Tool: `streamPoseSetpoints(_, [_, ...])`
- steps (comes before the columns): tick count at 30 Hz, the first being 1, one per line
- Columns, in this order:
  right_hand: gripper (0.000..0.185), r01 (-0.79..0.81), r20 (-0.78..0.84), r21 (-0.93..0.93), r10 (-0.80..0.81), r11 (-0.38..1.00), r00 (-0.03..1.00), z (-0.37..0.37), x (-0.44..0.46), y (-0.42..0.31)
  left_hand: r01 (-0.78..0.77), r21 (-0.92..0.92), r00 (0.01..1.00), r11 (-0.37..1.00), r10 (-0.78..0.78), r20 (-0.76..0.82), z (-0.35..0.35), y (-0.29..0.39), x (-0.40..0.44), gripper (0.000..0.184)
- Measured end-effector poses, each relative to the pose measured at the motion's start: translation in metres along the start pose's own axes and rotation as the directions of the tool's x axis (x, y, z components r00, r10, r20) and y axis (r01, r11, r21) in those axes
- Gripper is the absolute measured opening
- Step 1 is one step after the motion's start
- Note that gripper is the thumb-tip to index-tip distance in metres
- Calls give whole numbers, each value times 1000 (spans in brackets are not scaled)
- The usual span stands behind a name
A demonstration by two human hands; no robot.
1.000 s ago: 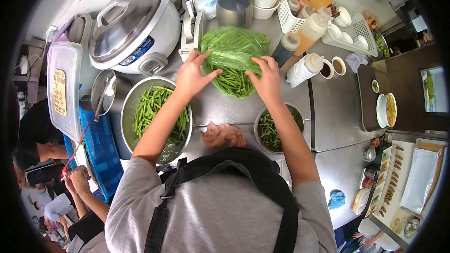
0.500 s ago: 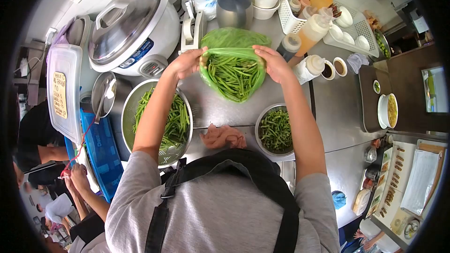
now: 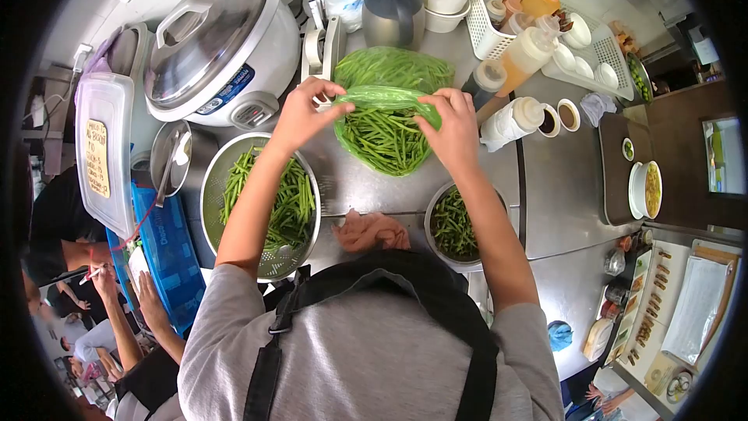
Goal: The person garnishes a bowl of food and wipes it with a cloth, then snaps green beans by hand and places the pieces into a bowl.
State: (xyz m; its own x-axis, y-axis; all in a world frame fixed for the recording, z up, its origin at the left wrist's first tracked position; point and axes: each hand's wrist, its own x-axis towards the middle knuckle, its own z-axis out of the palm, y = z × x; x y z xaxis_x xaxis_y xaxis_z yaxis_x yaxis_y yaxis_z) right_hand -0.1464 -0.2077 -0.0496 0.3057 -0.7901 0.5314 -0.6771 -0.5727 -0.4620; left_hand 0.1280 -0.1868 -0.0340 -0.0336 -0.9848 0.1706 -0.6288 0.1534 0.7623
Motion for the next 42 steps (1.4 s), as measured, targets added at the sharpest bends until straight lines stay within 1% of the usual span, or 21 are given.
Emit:
streamPoseSetpoints(2, [19,-17,46,-8,18,1000,999,2,-1,15,-77,214,997,974,81,-12,4,8,-3,30])
streamPoseSetpoints(4, [14,-73,86,22,71,997,994,3,6,24,-94,260,995,961,102,-17,13,-2,1,27])
streamPoseSetpoints(7, [15,-500,282,234,434,834,856,5,16,27,-94,254,993,963,108,-40,27,-10,12,26])
streamPoseSetpoints(8, [17,-534,307,275,453,800,837,9,17,35,-87,242,993,966,102,-51,30,-12,17,26])
streamPoseSetpoints(10, [22,-595,364,358,479,719,798,22,19,55,127,-69,990,989,-123,69,39,-33,35,31])
streamPoseSetpoints(12, [25,-703,496,501,498,504,711,25,24,63,394,-425,909,815,-276,313,41,-44,45,33])
streamPoseSetpoints(15, [31,-791,605,562,534,240,591,31,30,64,548,-456,823,701,-355,444,35,-47,55,32])
streamPoseSetpoints(16, [33,-808,625,566,552,166,552,32,32,63,546,-441,823,713,-356,443,35,-49,57,43])
streamPoseSetpoints(19, [38,-851,643,464,567,246,514,32,38,64,360,-47,874,932,-319,366,27,-39,56,38])
streamPoseSetpoints(21, [36,-802,591,505,549,320,591,22,32,53,156,119,988,981,-156,-5,26,-18,39,31])
streamPoseSetpoints(23, [33,-695,447,556,542,455,712,11,18,41,79,238,950,968,0,-314,25,12,25,27])
streamPoseSetpoints(25, [29,-520,204,569,504,636,839,5,-6,31,47,213,973,976,3,-230,30,40,5,17])
streamPoseSetpoints(27, [24,-449,105,450,453,772,885,-11,-27,16,2,206,999,979,7,-42,43,50,-8,13])
streamPoseSetpoints(29, [21,-374,49,276,376,885,925,-32,-43,3,-82,282,996,956,84,5,65,41,-13,14])
streamPoseSetpoints(31, [19,-297,43,50,295,954,954,-61,-64,5,-153,348,988,925,156,17,79,32,-14,15])
streamPoseSetpoints(34, [23,-333,30,-195,345,922,938,-96,-101,26,-178,410,982,894,190,12,85,33,-8,16])
streamPoseSetpoints(37, [31,-610,124,134,597,781,792,-114,-154,55,-156,341,971,927,207,-119,76,41,-9,17])
streamPoseSetpoints(38, [33,-708,232,145,672,691,703,-116,-173,58,-124,301,972,946,177,-157,70,43,-13,18])
streamPoseSetpoints(40, [38,-865,420,123,764,487,490,-130,-197,54,72,164,980,984,-39,-195,56,49,-31,18])
streamPoseSetpoints(41, [39,-897,408,156,800,413,439,-131,-208,47,174,97,968,980,-152,-200,53,51,-44,17])
streamPoseSetpoints(42, [40,-922,404,194,829,335,386,-125,-212,31,168,108,971,980,-145,-189,54,54,-56,17])
